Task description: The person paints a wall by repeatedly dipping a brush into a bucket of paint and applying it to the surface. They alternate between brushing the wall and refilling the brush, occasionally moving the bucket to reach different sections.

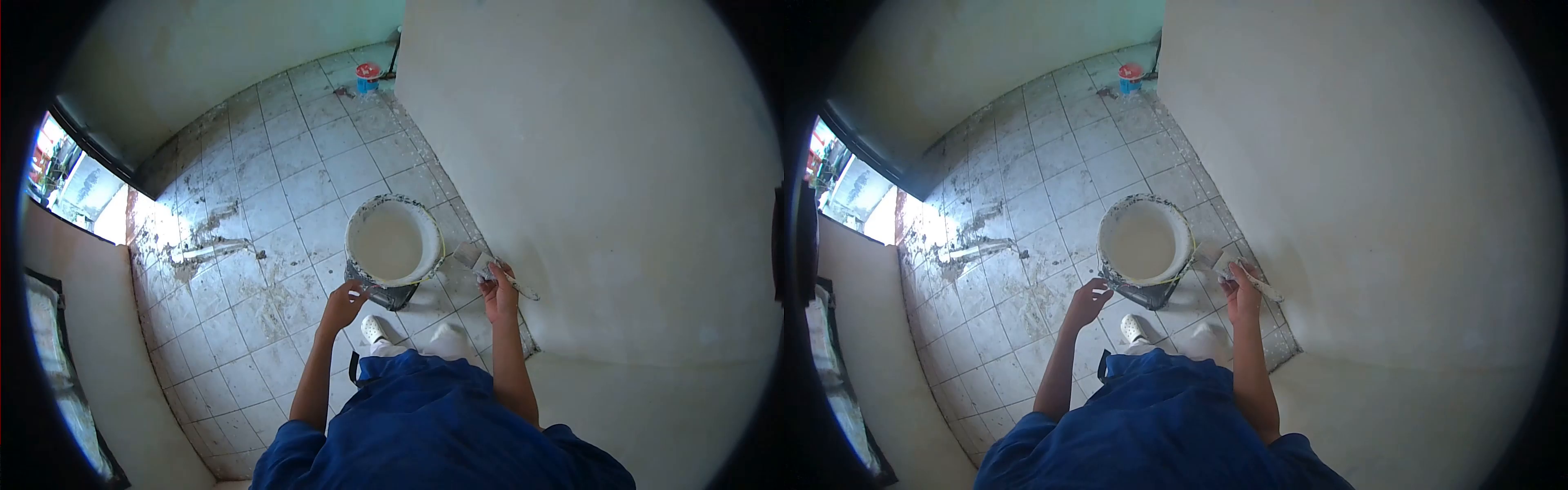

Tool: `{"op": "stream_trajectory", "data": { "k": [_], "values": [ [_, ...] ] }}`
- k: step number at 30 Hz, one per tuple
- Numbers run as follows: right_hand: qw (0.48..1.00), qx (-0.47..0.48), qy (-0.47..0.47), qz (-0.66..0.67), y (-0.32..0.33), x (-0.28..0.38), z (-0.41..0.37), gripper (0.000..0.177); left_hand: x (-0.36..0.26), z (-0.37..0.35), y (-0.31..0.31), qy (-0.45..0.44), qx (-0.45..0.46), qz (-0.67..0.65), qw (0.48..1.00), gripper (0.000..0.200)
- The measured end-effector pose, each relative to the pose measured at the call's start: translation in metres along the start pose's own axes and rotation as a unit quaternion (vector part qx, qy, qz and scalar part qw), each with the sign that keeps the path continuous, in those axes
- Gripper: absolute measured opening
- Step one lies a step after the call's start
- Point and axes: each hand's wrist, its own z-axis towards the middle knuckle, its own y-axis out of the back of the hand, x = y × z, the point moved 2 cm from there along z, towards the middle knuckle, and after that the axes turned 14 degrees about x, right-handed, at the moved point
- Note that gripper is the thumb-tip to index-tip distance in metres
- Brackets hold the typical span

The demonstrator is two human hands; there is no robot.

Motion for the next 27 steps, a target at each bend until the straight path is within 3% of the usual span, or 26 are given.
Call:
{"op": "stream_trajectory", "data": {
  "k": [5, 9, 11, 15, 17, 20, 27],
  "values": [
    [0.996, -0.011, -0.058, -0.067, 0.01, -0.021, 0.02, 0.034, 0.049, 0.045, -0.01, 0.021, -0.03, 0.053, 0.998, 0.072],
    [0.984, 0.015, -0.098, -0.148, 0.006, -0.055, 0.064, 0.032, 0.091, 0.09, -0.035, -0.014, -0.048, 0.061, 0.997, 0.104],
    [0.971, 0.047, -0.123, -0.198, 0.001, -0.077, 0.089, 0.033, 0.092, 0.098, -0.046, 0.056, -0.059, 0.064, 0.995, 0.109],
    [0.93, 0.147, -0.128, -0.311, -0.02, -0.126, 0.133, 0.037, 0.094, 0.11, -0.064, 0.088, -0.075, 0.071, 0.991, 0.113],
    [0.902, 0.219, -0.105, -0.356, -0.018, -0.155, 0.158, 0.037, 0.093, 0.112, -0.072, 0.094, -0.082, 0.074, 0.989, 0.115],
    [0.783, 0.31, -0.048, -0.537, -0.021, -0.184, 0.188, 0.035, 0.092, 0.114, -0.079, 0.108, -0.094, 0.077, 0.987, 0.117],
    [0.654, 0.405, -0.073, -0.635, -0.005, -0.241, 0.231, 0.036, 0.079, 0.11, -0.076, 0.145, -0.114, 0.039, 0.982, 0.116]
  ]
}}
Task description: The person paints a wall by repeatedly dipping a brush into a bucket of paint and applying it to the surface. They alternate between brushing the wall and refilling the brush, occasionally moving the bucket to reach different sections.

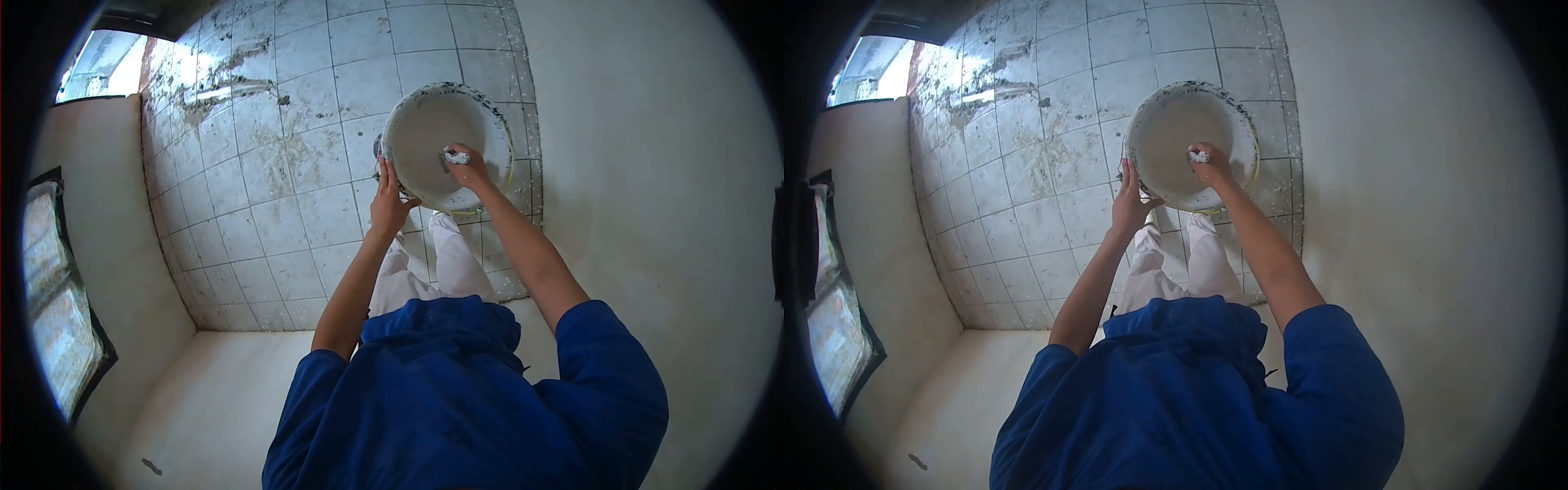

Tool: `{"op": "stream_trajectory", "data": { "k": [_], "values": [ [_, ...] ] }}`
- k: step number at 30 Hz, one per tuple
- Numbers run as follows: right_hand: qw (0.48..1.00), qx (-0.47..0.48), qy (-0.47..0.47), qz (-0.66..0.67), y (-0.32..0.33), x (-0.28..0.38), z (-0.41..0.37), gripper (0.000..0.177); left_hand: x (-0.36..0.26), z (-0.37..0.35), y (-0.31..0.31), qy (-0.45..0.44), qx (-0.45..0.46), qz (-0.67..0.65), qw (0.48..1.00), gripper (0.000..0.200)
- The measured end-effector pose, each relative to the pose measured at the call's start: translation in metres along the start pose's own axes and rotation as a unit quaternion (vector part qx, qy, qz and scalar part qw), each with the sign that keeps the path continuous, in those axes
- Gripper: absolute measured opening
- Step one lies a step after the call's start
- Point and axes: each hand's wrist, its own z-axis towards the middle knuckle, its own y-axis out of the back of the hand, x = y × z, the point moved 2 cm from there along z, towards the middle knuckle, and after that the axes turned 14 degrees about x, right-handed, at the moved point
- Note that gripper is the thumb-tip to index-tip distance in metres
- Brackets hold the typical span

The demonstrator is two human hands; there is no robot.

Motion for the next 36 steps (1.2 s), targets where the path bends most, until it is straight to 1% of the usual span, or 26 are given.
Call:
{"op": "stream_trajectory", "data": {
  "k": [3, 6, 9, 10, 12, 15, 18, 19, 20, 21, 22, 24, 26, 28, 30, 32, 34, 35, 36],
  "values": [
    [0.999, 0.013, 0.005, -0.039, -0.017, -0.019, 0.016, 0.036, -0.002, 0.0, 0.001, 0.017, -0.003, 0.002, 1.0, 0.115],
    [0.994, 0.045, -0.082, 0.048, -0.029, -0.028, 0.019, 0.039, 0.0, 0.001, -0.001, 0.024, -0.008, 0.015, 1.0, 0.114],
    [0.987, 0.058, -0.127, 0.073, -0.039, -0.038, 0.026, 0.041, 0.003, 0.001, -0.003, 0.009, -0.01, 0.036, 0.999, 0.115],
    [0.977, 0.059, -0.138, 0.154, -0.036, -0.037, 0.025, 0.041, 0.005, 0.002, -0.003, 0.001, -0.012, 0.046, 0.999, 0.115],
    [0.936, 0.061, -0.152, 0.312, -0.03, -0.027, 0.015, 0.043, 0.007, 0.002, -0.004, -0.005, -0.015, 0.043, 0.999, 0.115],
    [0.902, 0.031, -0.137, 0.408, -0.014, -0.012, 0.003, 0.041, 0.004, 0.001, -0.002, 0.011, -0.003, 0.014, 1.0, 0.115],
    [0.913, -0.01, -0.09, 0.398, 0.001, -0.001, -0.016, 0.042, 0.006, 0.002, -0.003, 0.02, 0.016, 0.002, 1.0, 0.118],
    [0.944, -0.062, -0.002, 0.324, 0.006, 0.002, -0.025, 0.04, 0.007, 0.003, -0.004, 0.019, 0.017, 0.004, 1.0, 0.118],
    [0.959, -0.114, 0.085, 0.246, 0.005, 0.005, -0.037, 0.037, 0.008, 0.003, -0.004, 0.019, 0.017, 0.006, 1.0, 0.118],
    [0.975, -0.156, 0.088, 0.129, 0.014, 0.03, -0.058, 0.035, 0.007, 0.003, -0.003, 0.024, 0.024, 0.018, 0.999, 0.119],
    [0.976, -0.198, 0.089, 0.012, 0.021, 0.059, -0.081, 0.032, 0.008, 0.003, -0.003, 0.013, 0.011, 0.039, 0.999, 0.119],
    [0.97, -0.215, 0.106, -0.035, 0.01, 0.058, -0.11, 0.027, 0.012, 0.005, -0.008, -0.005, -0.017, 0.08, 0.997, 0.118],
    [0.974, -0.209, 0.084, -0.037, -0.008, 0.041, -0.128, 0.025, 0.012, 0.004, -0.008, -0.004, 0.0, 0.065, 0.998, 0.119],
    [0.958, -0.264, 0.11, 0.006, -0.011, 0.041, -0.134, 0.025, 0.011, 0.004, -0.007, 0.004, 0.016, 0.031, 0.999, 0.118],
    [0.953, -0.284, 0.102, 0.04, -0.005, 0.048, -0.132, 0.023, 0.012, 0.004, -0.008, 0.001, 0.014, 0.032, 0.999, 0.118],
    [0.948, -0.305, 0.083, 0.039, -0.003, 0.051, -0.133, 0.022, 0.01, 0.003, -0.006, 0.006, 0.022, 0.036, 0.999, 0.117],
    [0.952, -0.29, 0.092, 0.036, -0.011, 0.038, -0.13, 0.022, 0.004, 0.001, 0.0, 0.011, 0.035, 0.049, 0.998, 0.117],
    [0.954, -0.283, 0.089, 0.034, -0.013, 0.033, -0.129, 0.022, 0.014, 0.003, -0.008, -0.009, 0.008, 0.077, 0.997, 0.12],
    [0.96, -0.27, 0.071, 0.008, -0.012, 0.032, -0.126, 0.023, 0.007, 0.002, -0.001, -0.03, -0.016, 0.104, 0.994, 0.122]
  ]
}}
